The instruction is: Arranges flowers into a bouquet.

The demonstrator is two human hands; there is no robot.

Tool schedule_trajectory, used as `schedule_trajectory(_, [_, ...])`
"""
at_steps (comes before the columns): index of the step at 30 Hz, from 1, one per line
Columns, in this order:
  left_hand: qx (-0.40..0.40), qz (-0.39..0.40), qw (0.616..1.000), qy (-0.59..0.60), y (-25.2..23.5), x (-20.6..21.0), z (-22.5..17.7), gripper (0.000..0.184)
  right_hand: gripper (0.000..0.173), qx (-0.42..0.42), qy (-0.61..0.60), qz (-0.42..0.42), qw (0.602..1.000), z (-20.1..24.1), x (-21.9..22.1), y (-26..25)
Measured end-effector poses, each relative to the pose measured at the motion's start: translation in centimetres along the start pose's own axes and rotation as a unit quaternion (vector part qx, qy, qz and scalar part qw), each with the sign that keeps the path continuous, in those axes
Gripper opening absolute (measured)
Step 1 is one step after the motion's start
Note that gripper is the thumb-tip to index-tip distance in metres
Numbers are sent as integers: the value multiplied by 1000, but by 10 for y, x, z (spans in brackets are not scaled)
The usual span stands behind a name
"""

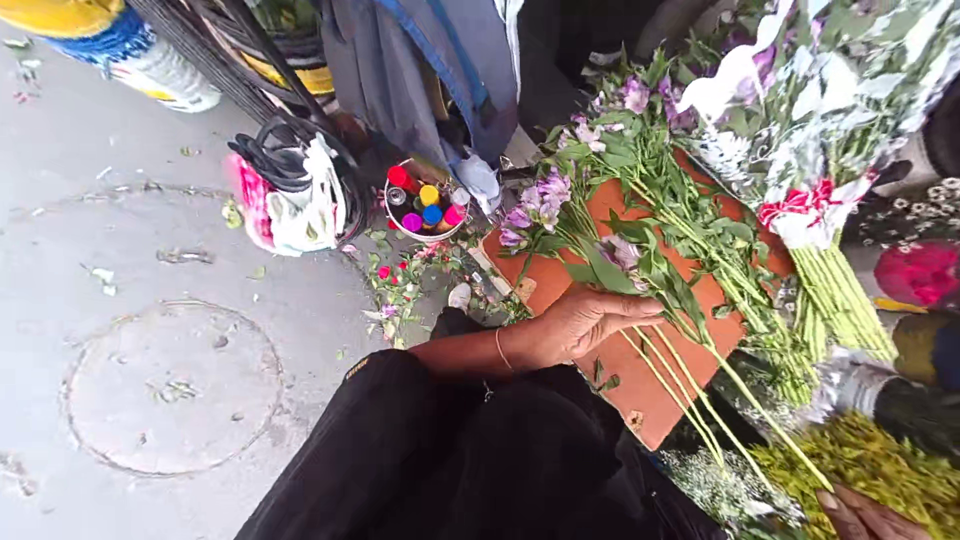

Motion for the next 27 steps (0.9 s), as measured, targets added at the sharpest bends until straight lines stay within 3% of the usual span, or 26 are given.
schedule_trajectory(3, [165,-17,986,0,30,-29,-62,40,18,-17,-14,40,999,-1,55,-14])
schedule_trajectory(6, [309,-53,943,-115,60,-61,-104,66,18,-26,-52,47,997,-9,109,-10])
schedule_trajectory(10, [446,-180,832,-276,64,-103,-130,53,12,-32,-55,13,998,-29,161,2])
schedule_trajectory(14, [495,-252,717,-421,45,-139,-152,57,14,-51,25,-22,998,-46,180,7])
schedule_trajectory(16, [522,-261,644,-495,56,-146,-152,67,15,-62,65,-26,996,-47,186,9])
schedule_trajectory(20, [519,-170,409,-731,75,-143,-105,93,16,-80,99,-33,991,-39,190,11])
schedule_trajectory(21, [512,-168,369,-757,75,-143,-97,99,16,-83,103,-33,991,-37,191,11])
schedule_trajectory(22, [506,-178,354,-766,73,-144,-96,100,16,-89,108,-31,990,-34,192,11])
schedule_trajectory(27, [481,-250,397,-741,59,-148,-144,90,21,-137,179,-10,974,-38,199,21])
Point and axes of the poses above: each hand's wrist, its own y-axis away from the middle knuckle, its own x-axis out of the palm, z = x × y, the point moved 10 cm from there along -y, towards the middle knuckle, and after that the axes turned 1 degree about -z, right-handed, at the moved point
